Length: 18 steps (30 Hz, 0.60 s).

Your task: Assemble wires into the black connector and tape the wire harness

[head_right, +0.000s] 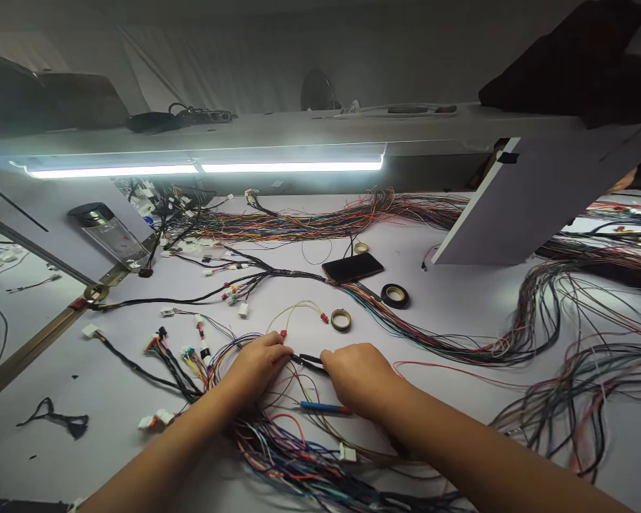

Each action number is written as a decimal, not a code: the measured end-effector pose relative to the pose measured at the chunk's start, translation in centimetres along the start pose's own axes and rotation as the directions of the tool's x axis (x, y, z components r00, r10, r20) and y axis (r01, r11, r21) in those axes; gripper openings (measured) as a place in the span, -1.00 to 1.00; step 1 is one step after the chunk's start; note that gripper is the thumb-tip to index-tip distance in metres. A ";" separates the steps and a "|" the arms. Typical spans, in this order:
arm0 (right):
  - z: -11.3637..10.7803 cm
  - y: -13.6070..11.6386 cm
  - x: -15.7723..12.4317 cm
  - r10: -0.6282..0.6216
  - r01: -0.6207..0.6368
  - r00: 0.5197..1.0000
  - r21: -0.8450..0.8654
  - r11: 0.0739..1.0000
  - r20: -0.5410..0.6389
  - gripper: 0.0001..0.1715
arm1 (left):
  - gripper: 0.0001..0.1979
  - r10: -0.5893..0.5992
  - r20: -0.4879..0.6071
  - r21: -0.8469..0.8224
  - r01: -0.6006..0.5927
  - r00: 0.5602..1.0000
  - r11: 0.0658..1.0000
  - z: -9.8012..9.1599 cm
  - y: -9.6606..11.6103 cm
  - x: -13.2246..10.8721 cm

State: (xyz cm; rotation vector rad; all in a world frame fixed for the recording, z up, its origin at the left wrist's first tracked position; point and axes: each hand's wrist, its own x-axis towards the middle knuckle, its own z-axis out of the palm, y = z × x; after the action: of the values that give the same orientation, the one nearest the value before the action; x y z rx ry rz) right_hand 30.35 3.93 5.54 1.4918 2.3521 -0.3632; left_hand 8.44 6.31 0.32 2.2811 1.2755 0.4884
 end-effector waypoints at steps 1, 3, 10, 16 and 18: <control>0.0 0.2 -0.2 0.003 -0.003 1.000 0.004 1.000 -0.011 -0.83 | -0.81 -0.003 -0.002 -0.003 0.003 1.000 1.000 0.2 -0.2 0.0; -0.2 0.5 -0.5 0.004 -0.003 0.999 0.012 1.000 -0.036 -0.75 | -0.83 -0.004 0.003 -0.014 0.004 1.000 1.000 0.3 -0.5 0.1; -0.6 -0.1 0.0 -0.039 0.039 0.998 0.011 0.999 -0.051 -0.76 | -0.87 -0.037 0.007 -0.039 0.037 0.999 0.999 -0.1 -0.4 0.3; -1.4 -0.7 0.3 -0.053 0.053 0.998 -0.017 0.998 -0.019 -0.76 | -0.84 -0.038 0.024 -0.046 0.039 0.999 0.998 -0.3 -0.3 0.4; -1.7 -0.8 0.0 -0.065 0.064 0.998 -0.027 0.998 -0.020 -0.73 | -0.84 -0.038 0.030 -0.046 0.039 0.999 0.998 -0.3 -0.3 0.5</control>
State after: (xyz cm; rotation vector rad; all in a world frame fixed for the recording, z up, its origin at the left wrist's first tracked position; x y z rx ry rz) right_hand 29.40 4.26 7.10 1.4174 2.4161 -0.3330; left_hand 8.29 6.96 0.44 2.2133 1.2787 0.4646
